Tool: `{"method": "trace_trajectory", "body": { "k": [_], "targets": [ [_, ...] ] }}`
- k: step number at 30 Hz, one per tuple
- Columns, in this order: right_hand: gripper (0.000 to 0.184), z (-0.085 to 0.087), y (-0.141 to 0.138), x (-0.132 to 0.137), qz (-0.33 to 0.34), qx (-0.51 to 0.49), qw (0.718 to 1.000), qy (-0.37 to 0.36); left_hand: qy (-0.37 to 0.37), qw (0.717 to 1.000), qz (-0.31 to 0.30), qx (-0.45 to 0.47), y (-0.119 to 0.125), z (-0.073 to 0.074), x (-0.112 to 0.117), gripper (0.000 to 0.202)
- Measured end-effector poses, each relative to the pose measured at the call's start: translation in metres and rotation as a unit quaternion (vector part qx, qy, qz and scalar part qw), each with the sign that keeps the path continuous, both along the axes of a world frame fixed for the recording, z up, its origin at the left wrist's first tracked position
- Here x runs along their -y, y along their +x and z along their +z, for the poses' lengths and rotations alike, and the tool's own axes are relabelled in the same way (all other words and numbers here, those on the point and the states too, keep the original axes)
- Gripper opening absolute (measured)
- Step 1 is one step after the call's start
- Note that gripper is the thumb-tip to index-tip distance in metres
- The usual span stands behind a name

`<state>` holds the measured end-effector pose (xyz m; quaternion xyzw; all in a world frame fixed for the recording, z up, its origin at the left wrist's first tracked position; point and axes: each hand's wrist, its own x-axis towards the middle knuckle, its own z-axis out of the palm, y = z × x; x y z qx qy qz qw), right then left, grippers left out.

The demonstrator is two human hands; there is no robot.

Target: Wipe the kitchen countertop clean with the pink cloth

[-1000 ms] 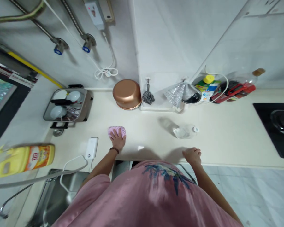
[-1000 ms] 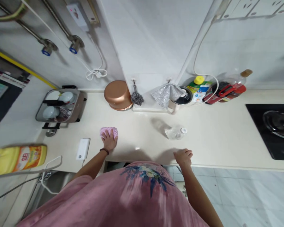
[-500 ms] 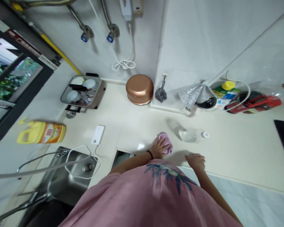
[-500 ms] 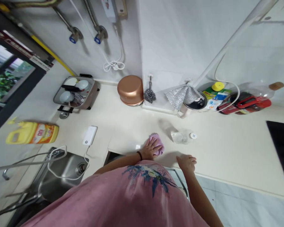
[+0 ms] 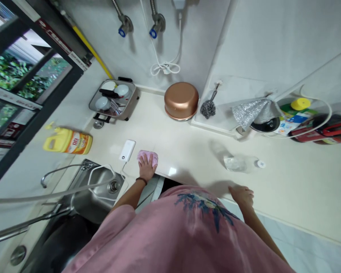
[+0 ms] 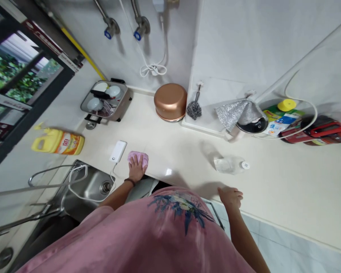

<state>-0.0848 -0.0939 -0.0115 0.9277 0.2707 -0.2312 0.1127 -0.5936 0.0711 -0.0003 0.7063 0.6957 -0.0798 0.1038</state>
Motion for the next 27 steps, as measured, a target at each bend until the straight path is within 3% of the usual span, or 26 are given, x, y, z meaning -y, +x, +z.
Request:
{"method": "trace_trajectory", "body": {
  "k": [4, 9, 15, 19, 21, 24, 27],
  "targets": [
    [0.111, 0.002, -0.002, 0.0, 0.009, 0.008, 1.0, 0.014, -0.023, 0.999, 0.036, -0.01, -0.001, 0.002, -0.006, 0.077],
    [0.11, 0.003, -0.004, 0.001, 0.022, 0.021, 0.999, 0.022, -0.037, 0.997, -0.067, 0.022, 0.032, -0.003, 0.015, 0.08],
    [0.111, -0.004, 0.0, 0.004, 0.031, 0.023, 0.999, 0.026, -0.006, 0.97, -0.223, 0.098, 0.118, -0.013, 0.04, 0.083],
    [0.109, -0.007, 0.001, 0.005, 0.032, 0.03, 0.999, 0.024, 0.036, 0.905, -0.385, 0.175, 0.188, -0.02, 0.048, 0.077],
    [0.108, -0.007, 0.0, 0.006, 0.035, 0.033, 0.998, 0.026, 0.052, 0.875, -0.438, 0.2, 0.213, -0.021, 0.048, 0.075],
    [0.106, -0.004, -0.003, 0.007, 0.04, 0.043, 0.997, 0.046, 0.062, 0.86, -0.459, 0.214, 0.222, -0.021, 0.042, 0.073],
    [0.102, 0.0, -0.007, 0.008, 0.041, 0.053, 0.996, 0.059, 0.054, 0.906, -0.372, 0.196, 0.193, -0.018, 0.023, 0.071]
  ]
}}
